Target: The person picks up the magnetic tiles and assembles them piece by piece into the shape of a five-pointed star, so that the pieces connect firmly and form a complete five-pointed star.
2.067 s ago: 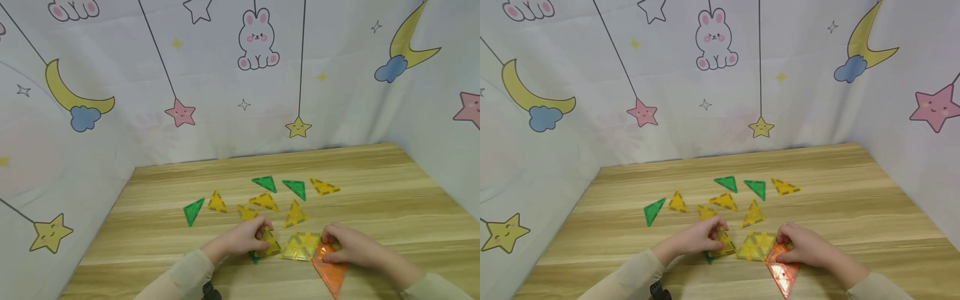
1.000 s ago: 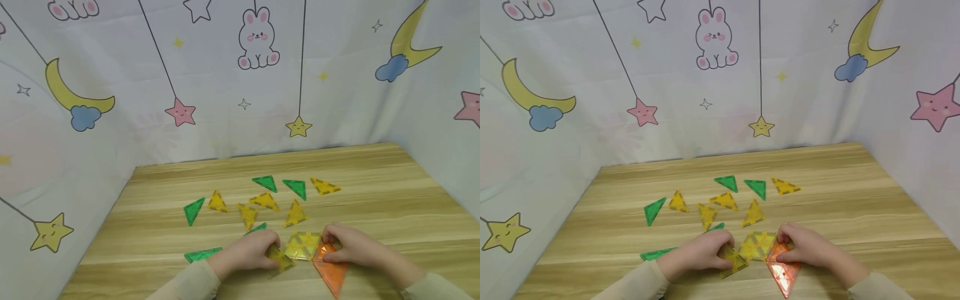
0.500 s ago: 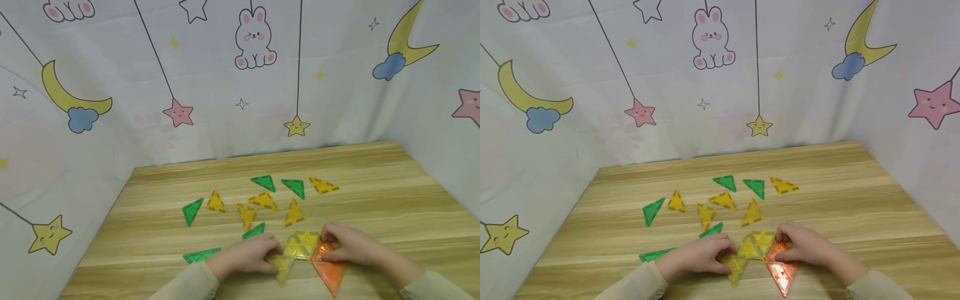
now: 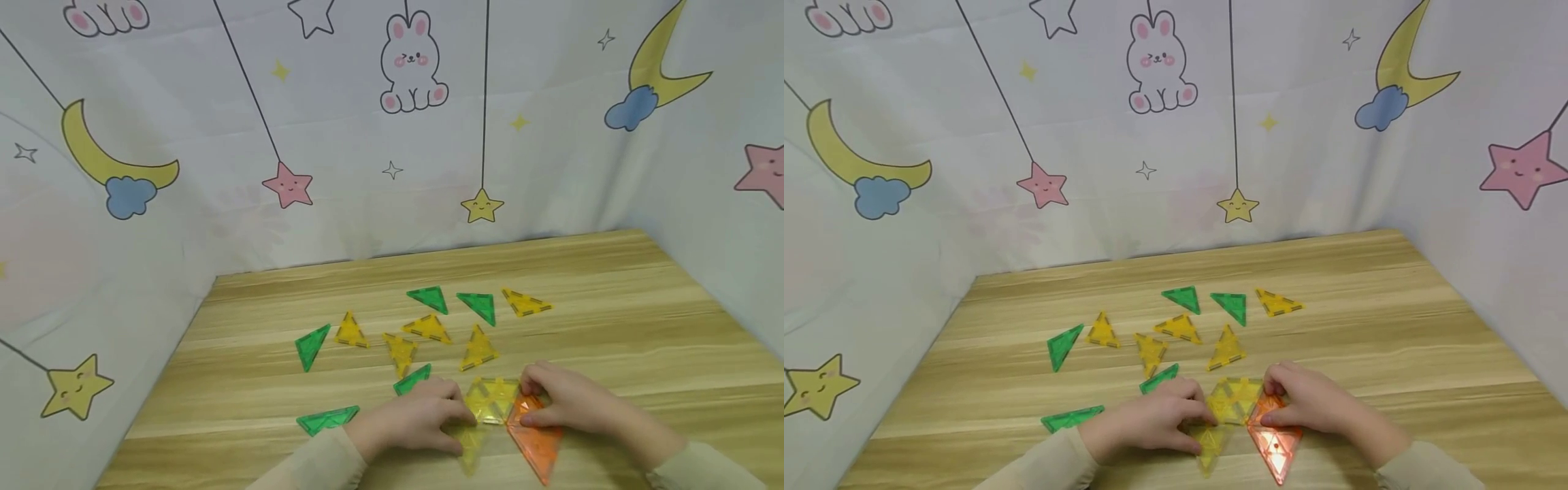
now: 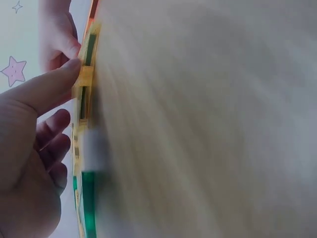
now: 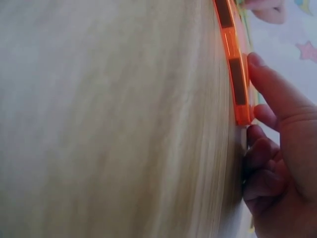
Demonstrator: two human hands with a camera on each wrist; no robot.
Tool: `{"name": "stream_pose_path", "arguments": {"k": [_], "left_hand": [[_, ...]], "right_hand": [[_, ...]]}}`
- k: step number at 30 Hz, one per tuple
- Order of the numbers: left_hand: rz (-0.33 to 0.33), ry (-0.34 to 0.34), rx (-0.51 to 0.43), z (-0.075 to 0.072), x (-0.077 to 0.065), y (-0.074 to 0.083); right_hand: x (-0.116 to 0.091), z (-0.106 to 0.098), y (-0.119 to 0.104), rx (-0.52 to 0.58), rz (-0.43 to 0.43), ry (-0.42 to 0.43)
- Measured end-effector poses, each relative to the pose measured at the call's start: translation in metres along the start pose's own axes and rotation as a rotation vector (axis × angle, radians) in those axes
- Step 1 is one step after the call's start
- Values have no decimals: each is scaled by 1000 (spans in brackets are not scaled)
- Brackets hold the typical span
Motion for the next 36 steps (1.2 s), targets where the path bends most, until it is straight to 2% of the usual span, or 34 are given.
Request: {"name": "stream_pose_path", "arguments": {"k": [4,7,11,16,18,20,24,29,36], "left_hand": [[-3,23,32,1,4,1],[-48,35,6,0,3,-4],[-111,11,-32,1,-2,-13],[-111,-6,-58,1,-8,-17],[-117,-9,-66,0,-12,-19],[-126,-13,-66,-1,-15,-24],[-162,-34,-53,0,-21,-32],[-192,-43,-2,-2,-24,-35],[-189,-22,28,-2,-26,-35]], "right_hand": [[1,0,-3,-14,-7,13],[3,1,-4,-11,7,18],[9,3,-9,4,12,27],[13,7,-11,15,3,48],[10,8,-11,54,-30,49],[5,8,-13,99,-103,39],[-5,9,-13,176,-180,-22],[-15,7,-7,124,-134,-42],[-15,6,-16,43,-191,-27]]}}
Point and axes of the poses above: each hand's wrist, its own x-axis towards the middle knuckle, its own z-axis out of the palm, y = z × x, the point moved 10 cm from there along x, towards the middle knuckle, and after that the axes turned 7 degrees about -y, right-handed, at the moved point
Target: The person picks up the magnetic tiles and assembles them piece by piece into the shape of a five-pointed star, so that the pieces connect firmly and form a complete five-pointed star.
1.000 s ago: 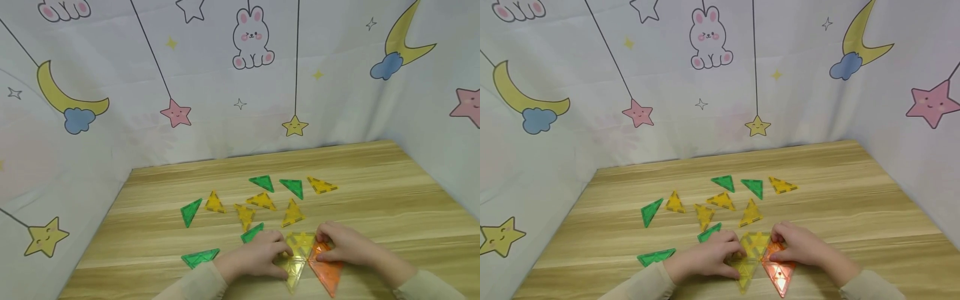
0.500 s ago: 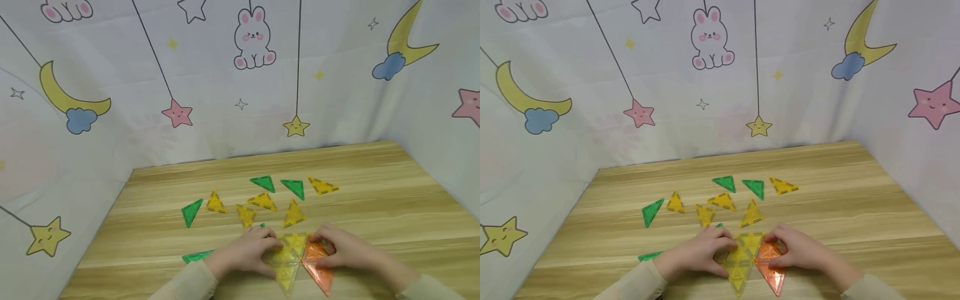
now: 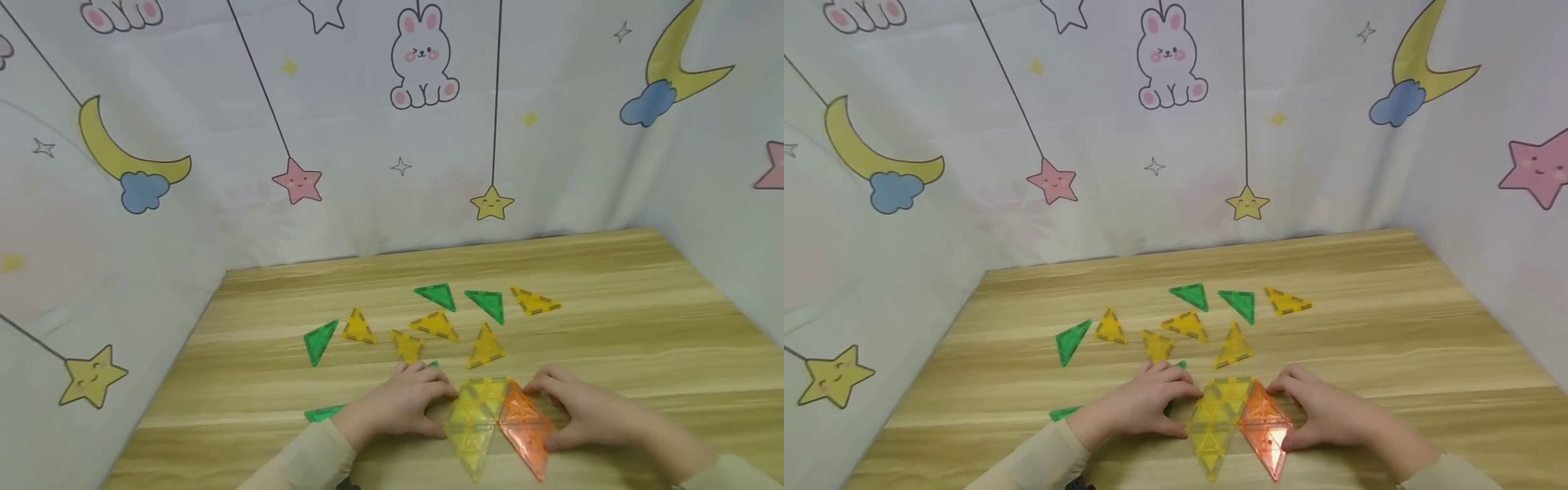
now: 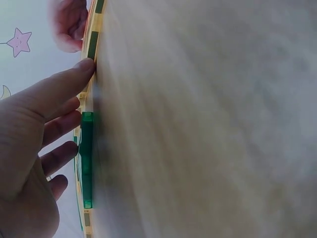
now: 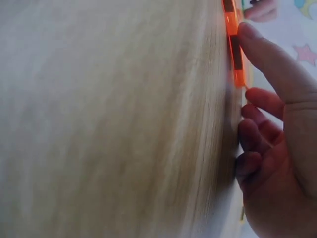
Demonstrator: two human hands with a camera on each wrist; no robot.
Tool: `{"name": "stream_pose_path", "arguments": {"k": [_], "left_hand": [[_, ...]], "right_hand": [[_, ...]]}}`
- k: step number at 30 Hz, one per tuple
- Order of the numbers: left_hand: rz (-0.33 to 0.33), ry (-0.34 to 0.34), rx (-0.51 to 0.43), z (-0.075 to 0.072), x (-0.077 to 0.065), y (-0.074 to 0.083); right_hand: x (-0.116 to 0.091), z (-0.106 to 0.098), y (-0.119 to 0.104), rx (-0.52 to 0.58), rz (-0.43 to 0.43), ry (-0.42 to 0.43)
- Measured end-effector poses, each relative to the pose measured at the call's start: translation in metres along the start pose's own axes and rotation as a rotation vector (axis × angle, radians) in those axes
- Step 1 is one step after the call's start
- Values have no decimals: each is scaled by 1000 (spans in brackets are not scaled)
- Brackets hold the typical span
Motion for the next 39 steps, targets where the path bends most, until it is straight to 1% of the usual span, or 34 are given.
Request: {"name": "stream_pose_path", "arguments": {"k": [5,11,18,21,24,26,29,31,33,36,39], "left_hand": [[-1,8,-16,2,1,0],[-14,23,-33,-2,3,-2],[-31,1,-52,-1,2,-3],[-36,-1,-68,-1,0,-5],[-38,8,-96,-2,-3,-8],[-41,19,-116,-3,-6,-12],[-68,30,-154,-5,-12,-21],[-91,36,-173,-5,-16,-27],[-111,40,-188,-5,-20,-31],[-110,50,-193,-6,-23,-33],[-100,56,-192,-8,-24,-31]], "right_hand": [[1,-1,-4,-9,-4,5],[1,-3,-7,-22,-11,35],[0,-4,-7,-27,-19,36],[2,-3,-6,-44,5,30],[5,-2,-7,-85,35,47],[9,-1,-8,-123,50,73],[16,0,-11,-175,54,107],[20,2,-15,-211,25,121],[24,4,-20,-248,-26,128],[26,4,-26,-297,-103,141],[25,2,-24,-312,-137,128]]}}
Point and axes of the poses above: each hand's wrist, its own x-axis towards the middle knuckle, its own z-axis out of the palm, y = z × x, the point moved 10 cm from there along x, towards the middle knuckle, and after that the axes turned 7 degrees about -y, right-handed, at the moved point
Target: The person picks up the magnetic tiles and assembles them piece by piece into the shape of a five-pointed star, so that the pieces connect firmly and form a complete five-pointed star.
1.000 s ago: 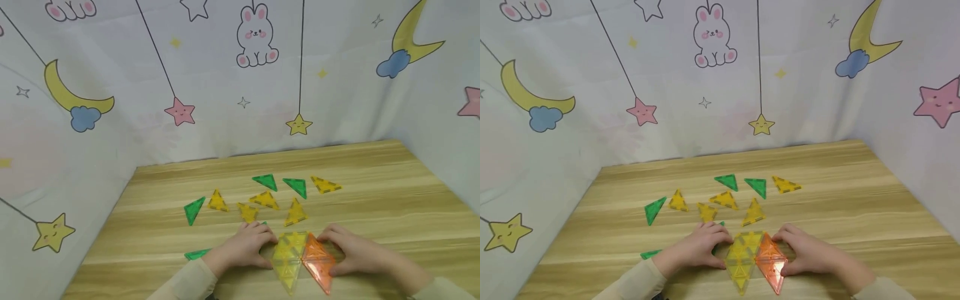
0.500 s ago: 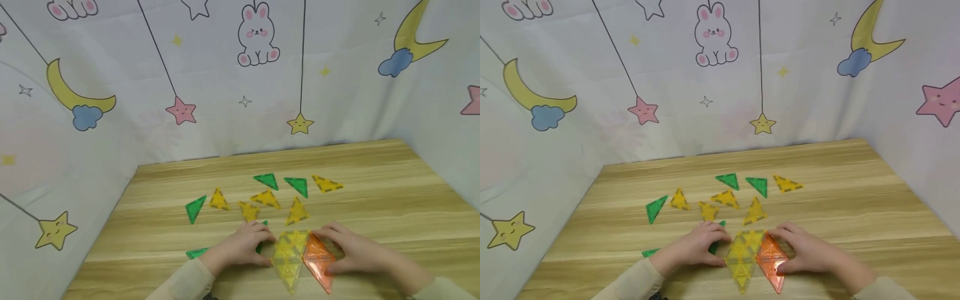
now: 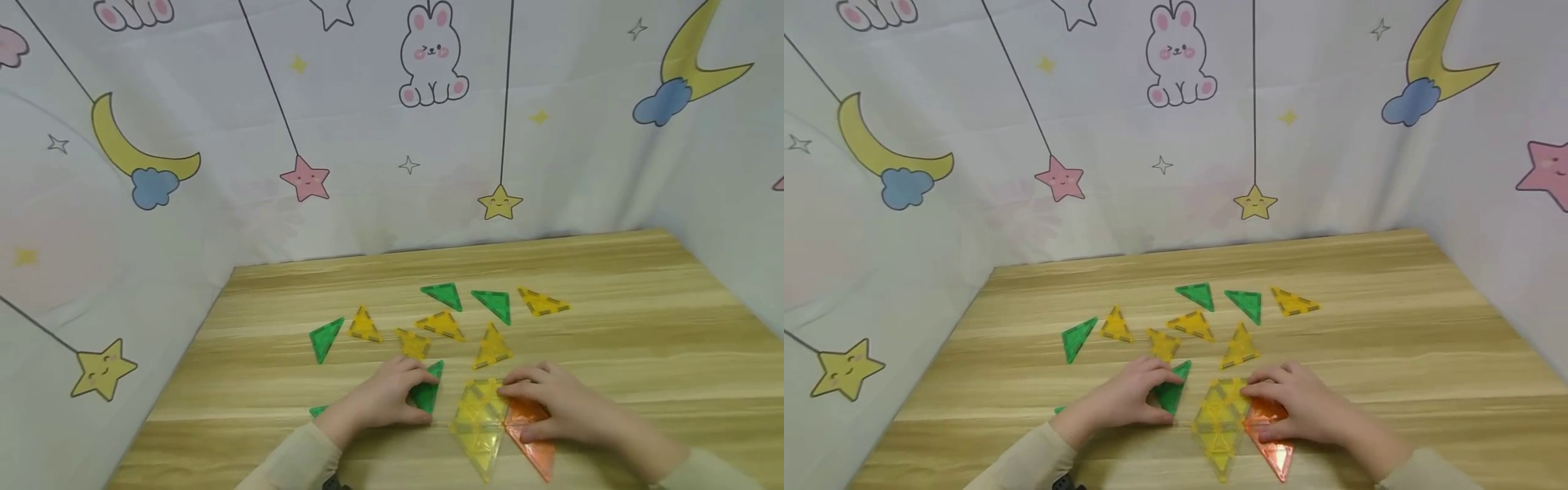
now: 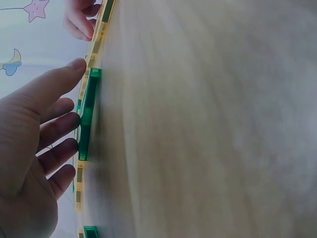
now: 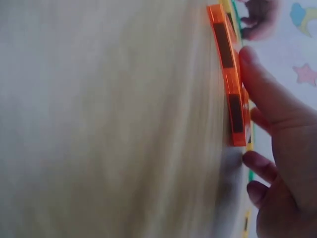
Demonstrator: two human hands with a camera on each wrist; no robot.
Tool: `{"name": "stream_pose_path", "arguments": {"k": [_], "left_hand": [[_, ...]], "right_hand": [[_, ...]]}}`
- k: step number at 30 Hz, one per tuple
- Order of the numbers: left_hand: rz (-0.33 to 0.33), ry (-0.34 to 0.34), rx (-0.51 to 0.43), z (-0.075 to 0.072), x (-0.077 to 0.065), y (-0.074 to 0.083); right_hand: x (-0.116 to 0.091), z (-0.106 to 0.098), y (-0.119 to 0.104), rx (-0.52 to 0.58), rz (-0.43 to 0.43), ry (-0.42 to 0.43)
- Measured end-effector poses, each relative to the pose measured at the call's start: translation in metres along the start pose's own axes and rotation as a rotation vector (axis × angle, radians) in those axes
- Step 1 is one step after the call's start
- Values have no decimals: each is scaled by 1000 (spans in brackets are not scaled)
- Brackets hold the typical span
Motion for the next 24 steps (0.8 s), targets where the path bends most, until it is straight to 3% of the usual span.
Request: {"name": "stream_pose_path", "arguments": {"k": [6,14,20,24], "left_hand": [[-19,9,-11,1,-2,-3],[-45,17,-23,-1,-5,-10],[-56,55,-62,-6,-14,-18],[-77,64,-42,-9,-24,-26]], "right_hand": [[-16,-9,20,-9,-6,-26],[-36,-18,56,19,79,-112],[-42,-21,69,48,123,-171],[-44,-23,71,50,143,-168]]}}
Point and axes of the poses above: each hand's wrist, its own x-axis towards the middle knuckle, its own z-axis out of the palm, y = z × x, the point moved 10 cm from there along x, towards the middle knuckle, and after that the axes turned 7 degrees about -y, right-handed, at the moved point
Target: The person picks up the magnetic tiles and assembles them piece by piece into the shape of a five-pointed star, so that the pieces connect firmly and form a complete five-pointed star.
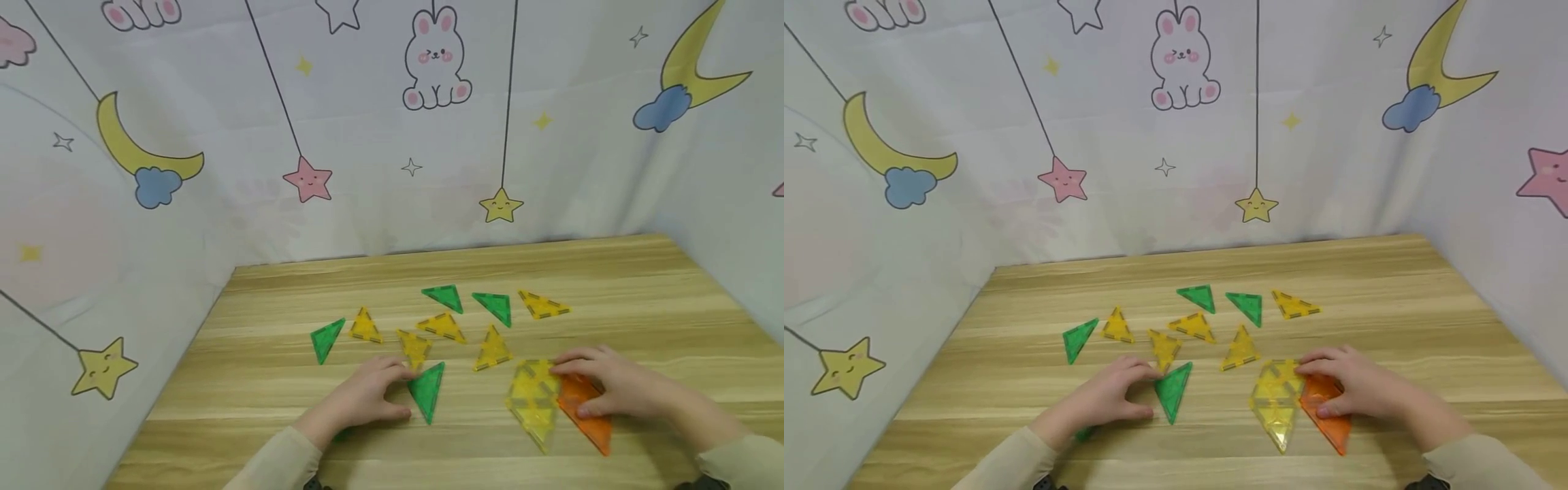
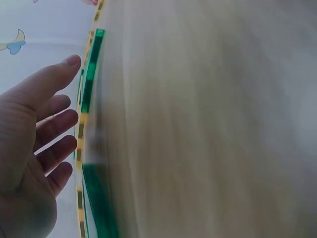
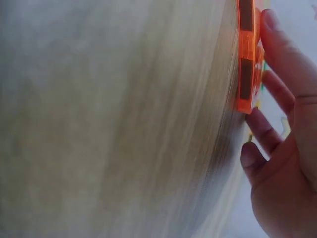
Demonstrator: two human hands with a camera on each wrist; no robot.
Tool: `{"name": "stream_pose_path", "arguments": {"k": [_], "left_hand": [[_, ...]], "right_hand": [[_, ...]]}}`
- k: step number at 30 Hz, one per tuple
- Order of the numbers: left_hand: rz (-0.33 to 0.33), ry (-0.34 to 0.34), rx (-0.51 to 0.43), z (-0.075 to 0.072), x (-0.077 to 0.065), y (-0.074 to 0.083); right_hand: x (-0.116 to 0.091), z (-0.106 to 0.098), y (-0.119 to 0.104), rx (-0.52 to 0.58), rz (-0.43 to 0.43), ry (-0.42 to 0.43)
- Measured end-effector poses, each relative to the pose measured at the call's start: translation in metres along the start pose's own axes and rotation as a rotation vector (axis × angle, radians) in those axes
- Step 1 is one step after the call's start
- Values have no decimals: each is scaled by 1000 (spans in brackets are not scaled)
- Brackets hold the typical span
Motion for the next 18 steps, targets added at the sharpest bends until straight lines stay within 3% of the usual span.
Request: {"name": "stream_pose_path", "arguments": {"k": [7,12,18], "left_hand": [[-59,22,-14,-8,-19,-18],[-85,39,-28,-12,-29,-29],[-133,103,-33,-15,-52,-49]], "right_hand": [[8,-5,-2,8,41,55],[16,-9,-13,-15,26,103],[30,-4,-29,20,30,49]]}}
Point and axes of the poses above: each hand's wrist, its own x-axis towards the middle knuckle, its own z-axis out of the palm, y = z × x, the point moved 10 cm from there along x, towards the middle knuckle, and after that the axes turned 7 degrees about -y, right-handed, at the moved point
